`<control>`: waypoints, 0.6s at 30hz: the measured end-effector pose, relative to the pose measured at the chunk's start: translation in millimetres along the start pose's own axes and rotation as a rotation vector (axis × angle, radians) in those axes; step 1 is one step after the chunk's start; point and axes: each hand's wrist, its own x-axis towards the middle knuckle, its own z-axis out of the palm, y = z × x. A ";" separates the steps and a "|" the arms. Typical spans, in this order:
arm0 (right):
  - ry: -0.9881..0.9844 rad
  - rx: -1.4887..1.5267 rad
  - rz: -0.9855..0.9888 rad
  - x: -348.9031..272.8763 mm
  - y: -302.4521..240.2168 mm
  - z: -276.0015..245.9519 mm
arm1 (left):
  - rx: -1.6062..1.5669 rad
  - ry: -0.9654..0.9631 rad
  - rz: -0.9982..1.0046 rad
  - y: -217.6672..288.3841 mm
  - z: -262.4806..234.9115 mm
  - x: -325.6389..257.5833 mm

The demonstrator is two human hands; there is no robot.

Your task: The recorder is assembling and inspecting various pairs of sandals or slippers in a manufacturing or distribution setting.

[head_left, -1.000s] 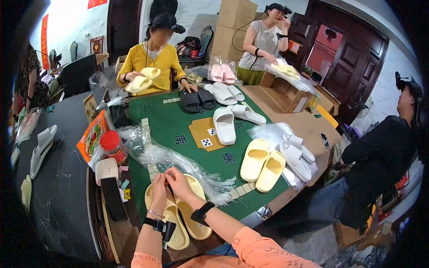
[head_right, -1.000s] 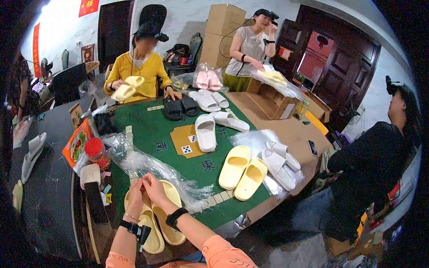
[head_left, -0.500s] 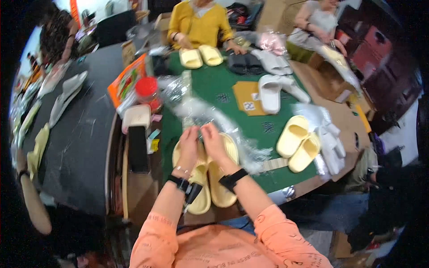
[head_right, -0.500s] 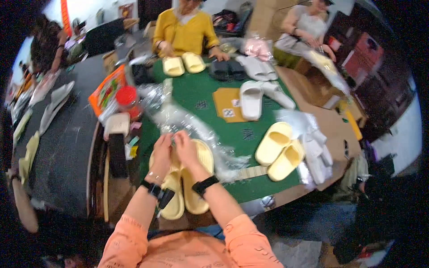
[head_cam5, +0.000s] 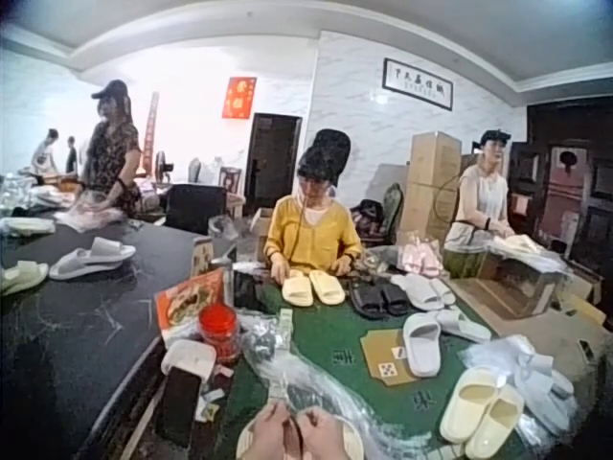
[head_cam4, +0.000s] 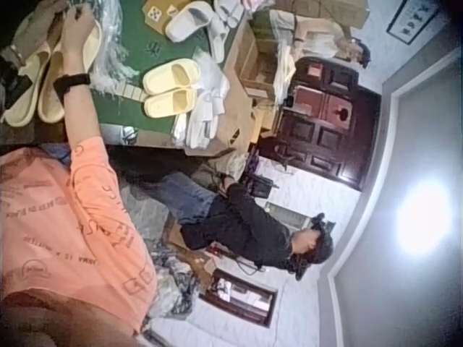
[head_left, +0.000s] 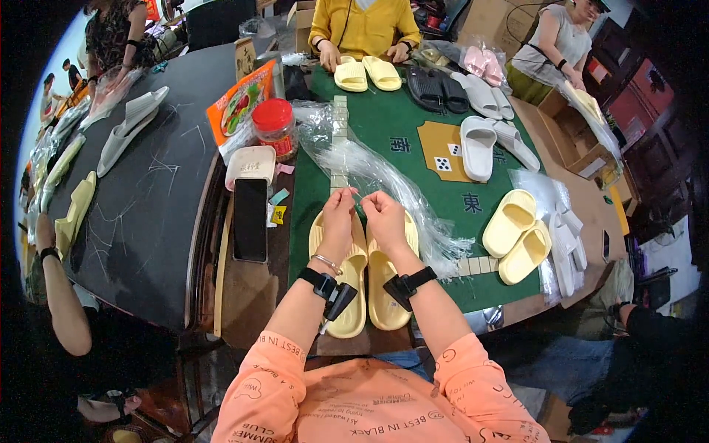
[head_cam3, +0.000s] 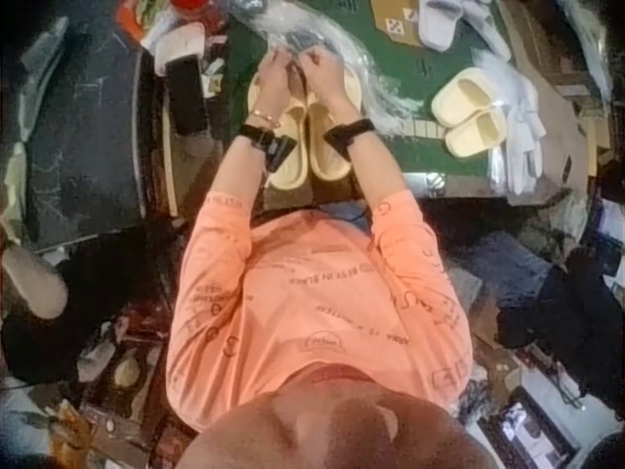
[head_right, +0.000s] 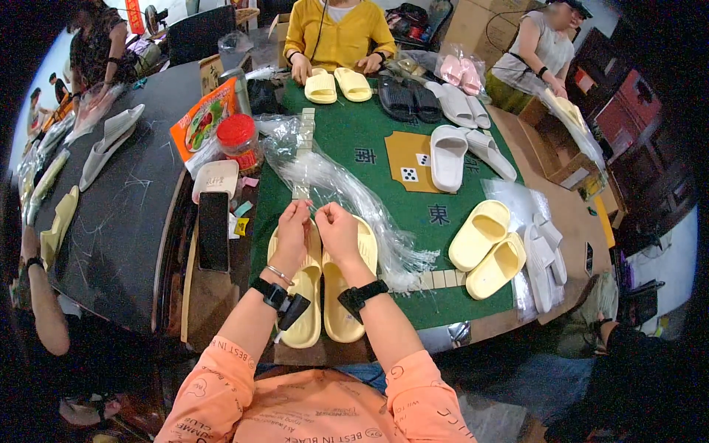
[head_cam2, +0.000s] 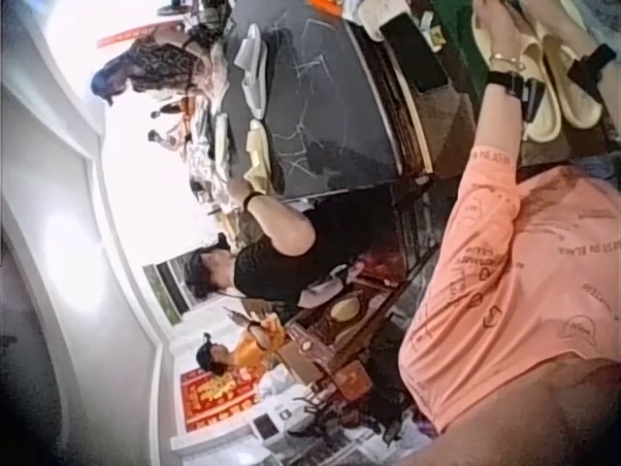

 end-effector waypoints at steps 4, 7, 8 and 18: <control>0.006 0.006 -0.014 0.1 1.0 1.5 | 0.001 -0.010 0.009 -2.0 -2.5 2.0; 0.010 0.009 -0.014 1.6 3.9 0.6 | 0.021 -0.001 -0.007 -2.6 -0.4 2.1; 0.010 0.008 -0.001 2.0 2.8 0.5 | 0.037 -0.001 0.004 -1.4 0.4 1.9; -0.005 -0.029 0.019 0.4 -0.3 -0.3 | 0.019 -0.017 -0.001 1.9 -0.6 -1.6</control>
